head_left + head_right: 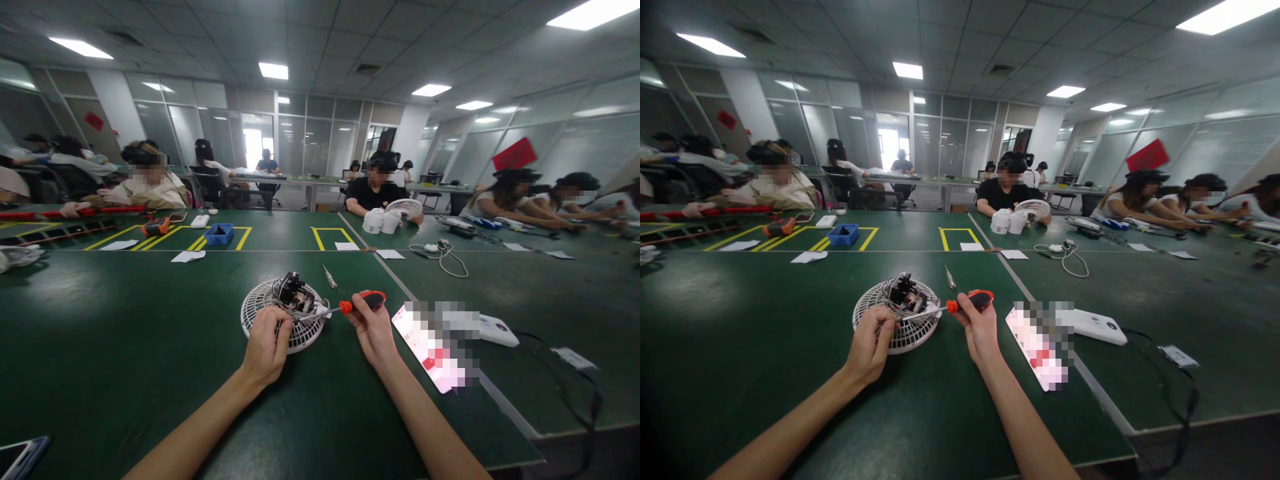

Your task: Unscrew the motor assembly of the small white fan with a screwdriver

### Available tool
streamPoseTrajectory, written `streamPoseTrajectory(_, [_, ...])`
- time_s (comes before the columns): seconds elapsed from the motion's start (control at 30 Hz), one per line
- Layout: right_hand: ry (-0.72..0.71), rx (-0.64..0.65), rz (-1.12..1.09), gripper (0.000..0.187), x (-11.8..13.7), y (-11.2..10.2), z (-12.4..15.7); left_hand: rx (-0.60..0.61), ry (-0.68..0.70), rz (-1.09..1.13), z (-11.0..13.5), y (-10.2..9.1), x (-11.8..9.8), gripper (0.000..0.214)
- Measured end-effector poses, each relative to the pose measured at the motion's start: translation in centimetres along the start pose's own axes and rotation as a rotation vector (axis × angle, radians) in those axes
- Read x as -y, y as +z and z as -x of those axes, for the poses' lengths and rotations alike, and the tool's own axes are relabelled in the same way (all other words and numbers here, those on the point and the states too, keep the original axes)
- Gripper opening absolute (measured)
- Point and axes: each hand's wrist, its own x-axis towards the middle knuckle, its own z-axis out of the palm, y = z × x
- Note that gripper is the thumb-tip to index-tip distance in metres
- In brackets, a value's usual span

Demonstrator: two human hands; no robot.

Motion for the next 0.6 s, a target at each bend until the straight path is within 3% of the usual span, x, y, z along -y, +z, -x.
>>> streamPoseTrajectory(0.17, [-0.005,0.000,-0.008,0.053,-0.12,0.03,-0.03,0.002,-0.065,0.027,0.25,0.13,0.15,0.016])
streamPoseTrajectory(0.33, [-0.021,0.012,-0.016,0.053,-0.41,0.05,0.06,0.023,-0.218,0.083,0.50,0.26,0.21,0.022])
streamPoseTrajectory(0.6, [0.009,0.064,-0.051,0.043,-0.29,-0.12,0.29,0.000,-0.385,0.175,0.42,0.37,0.11,0.028])
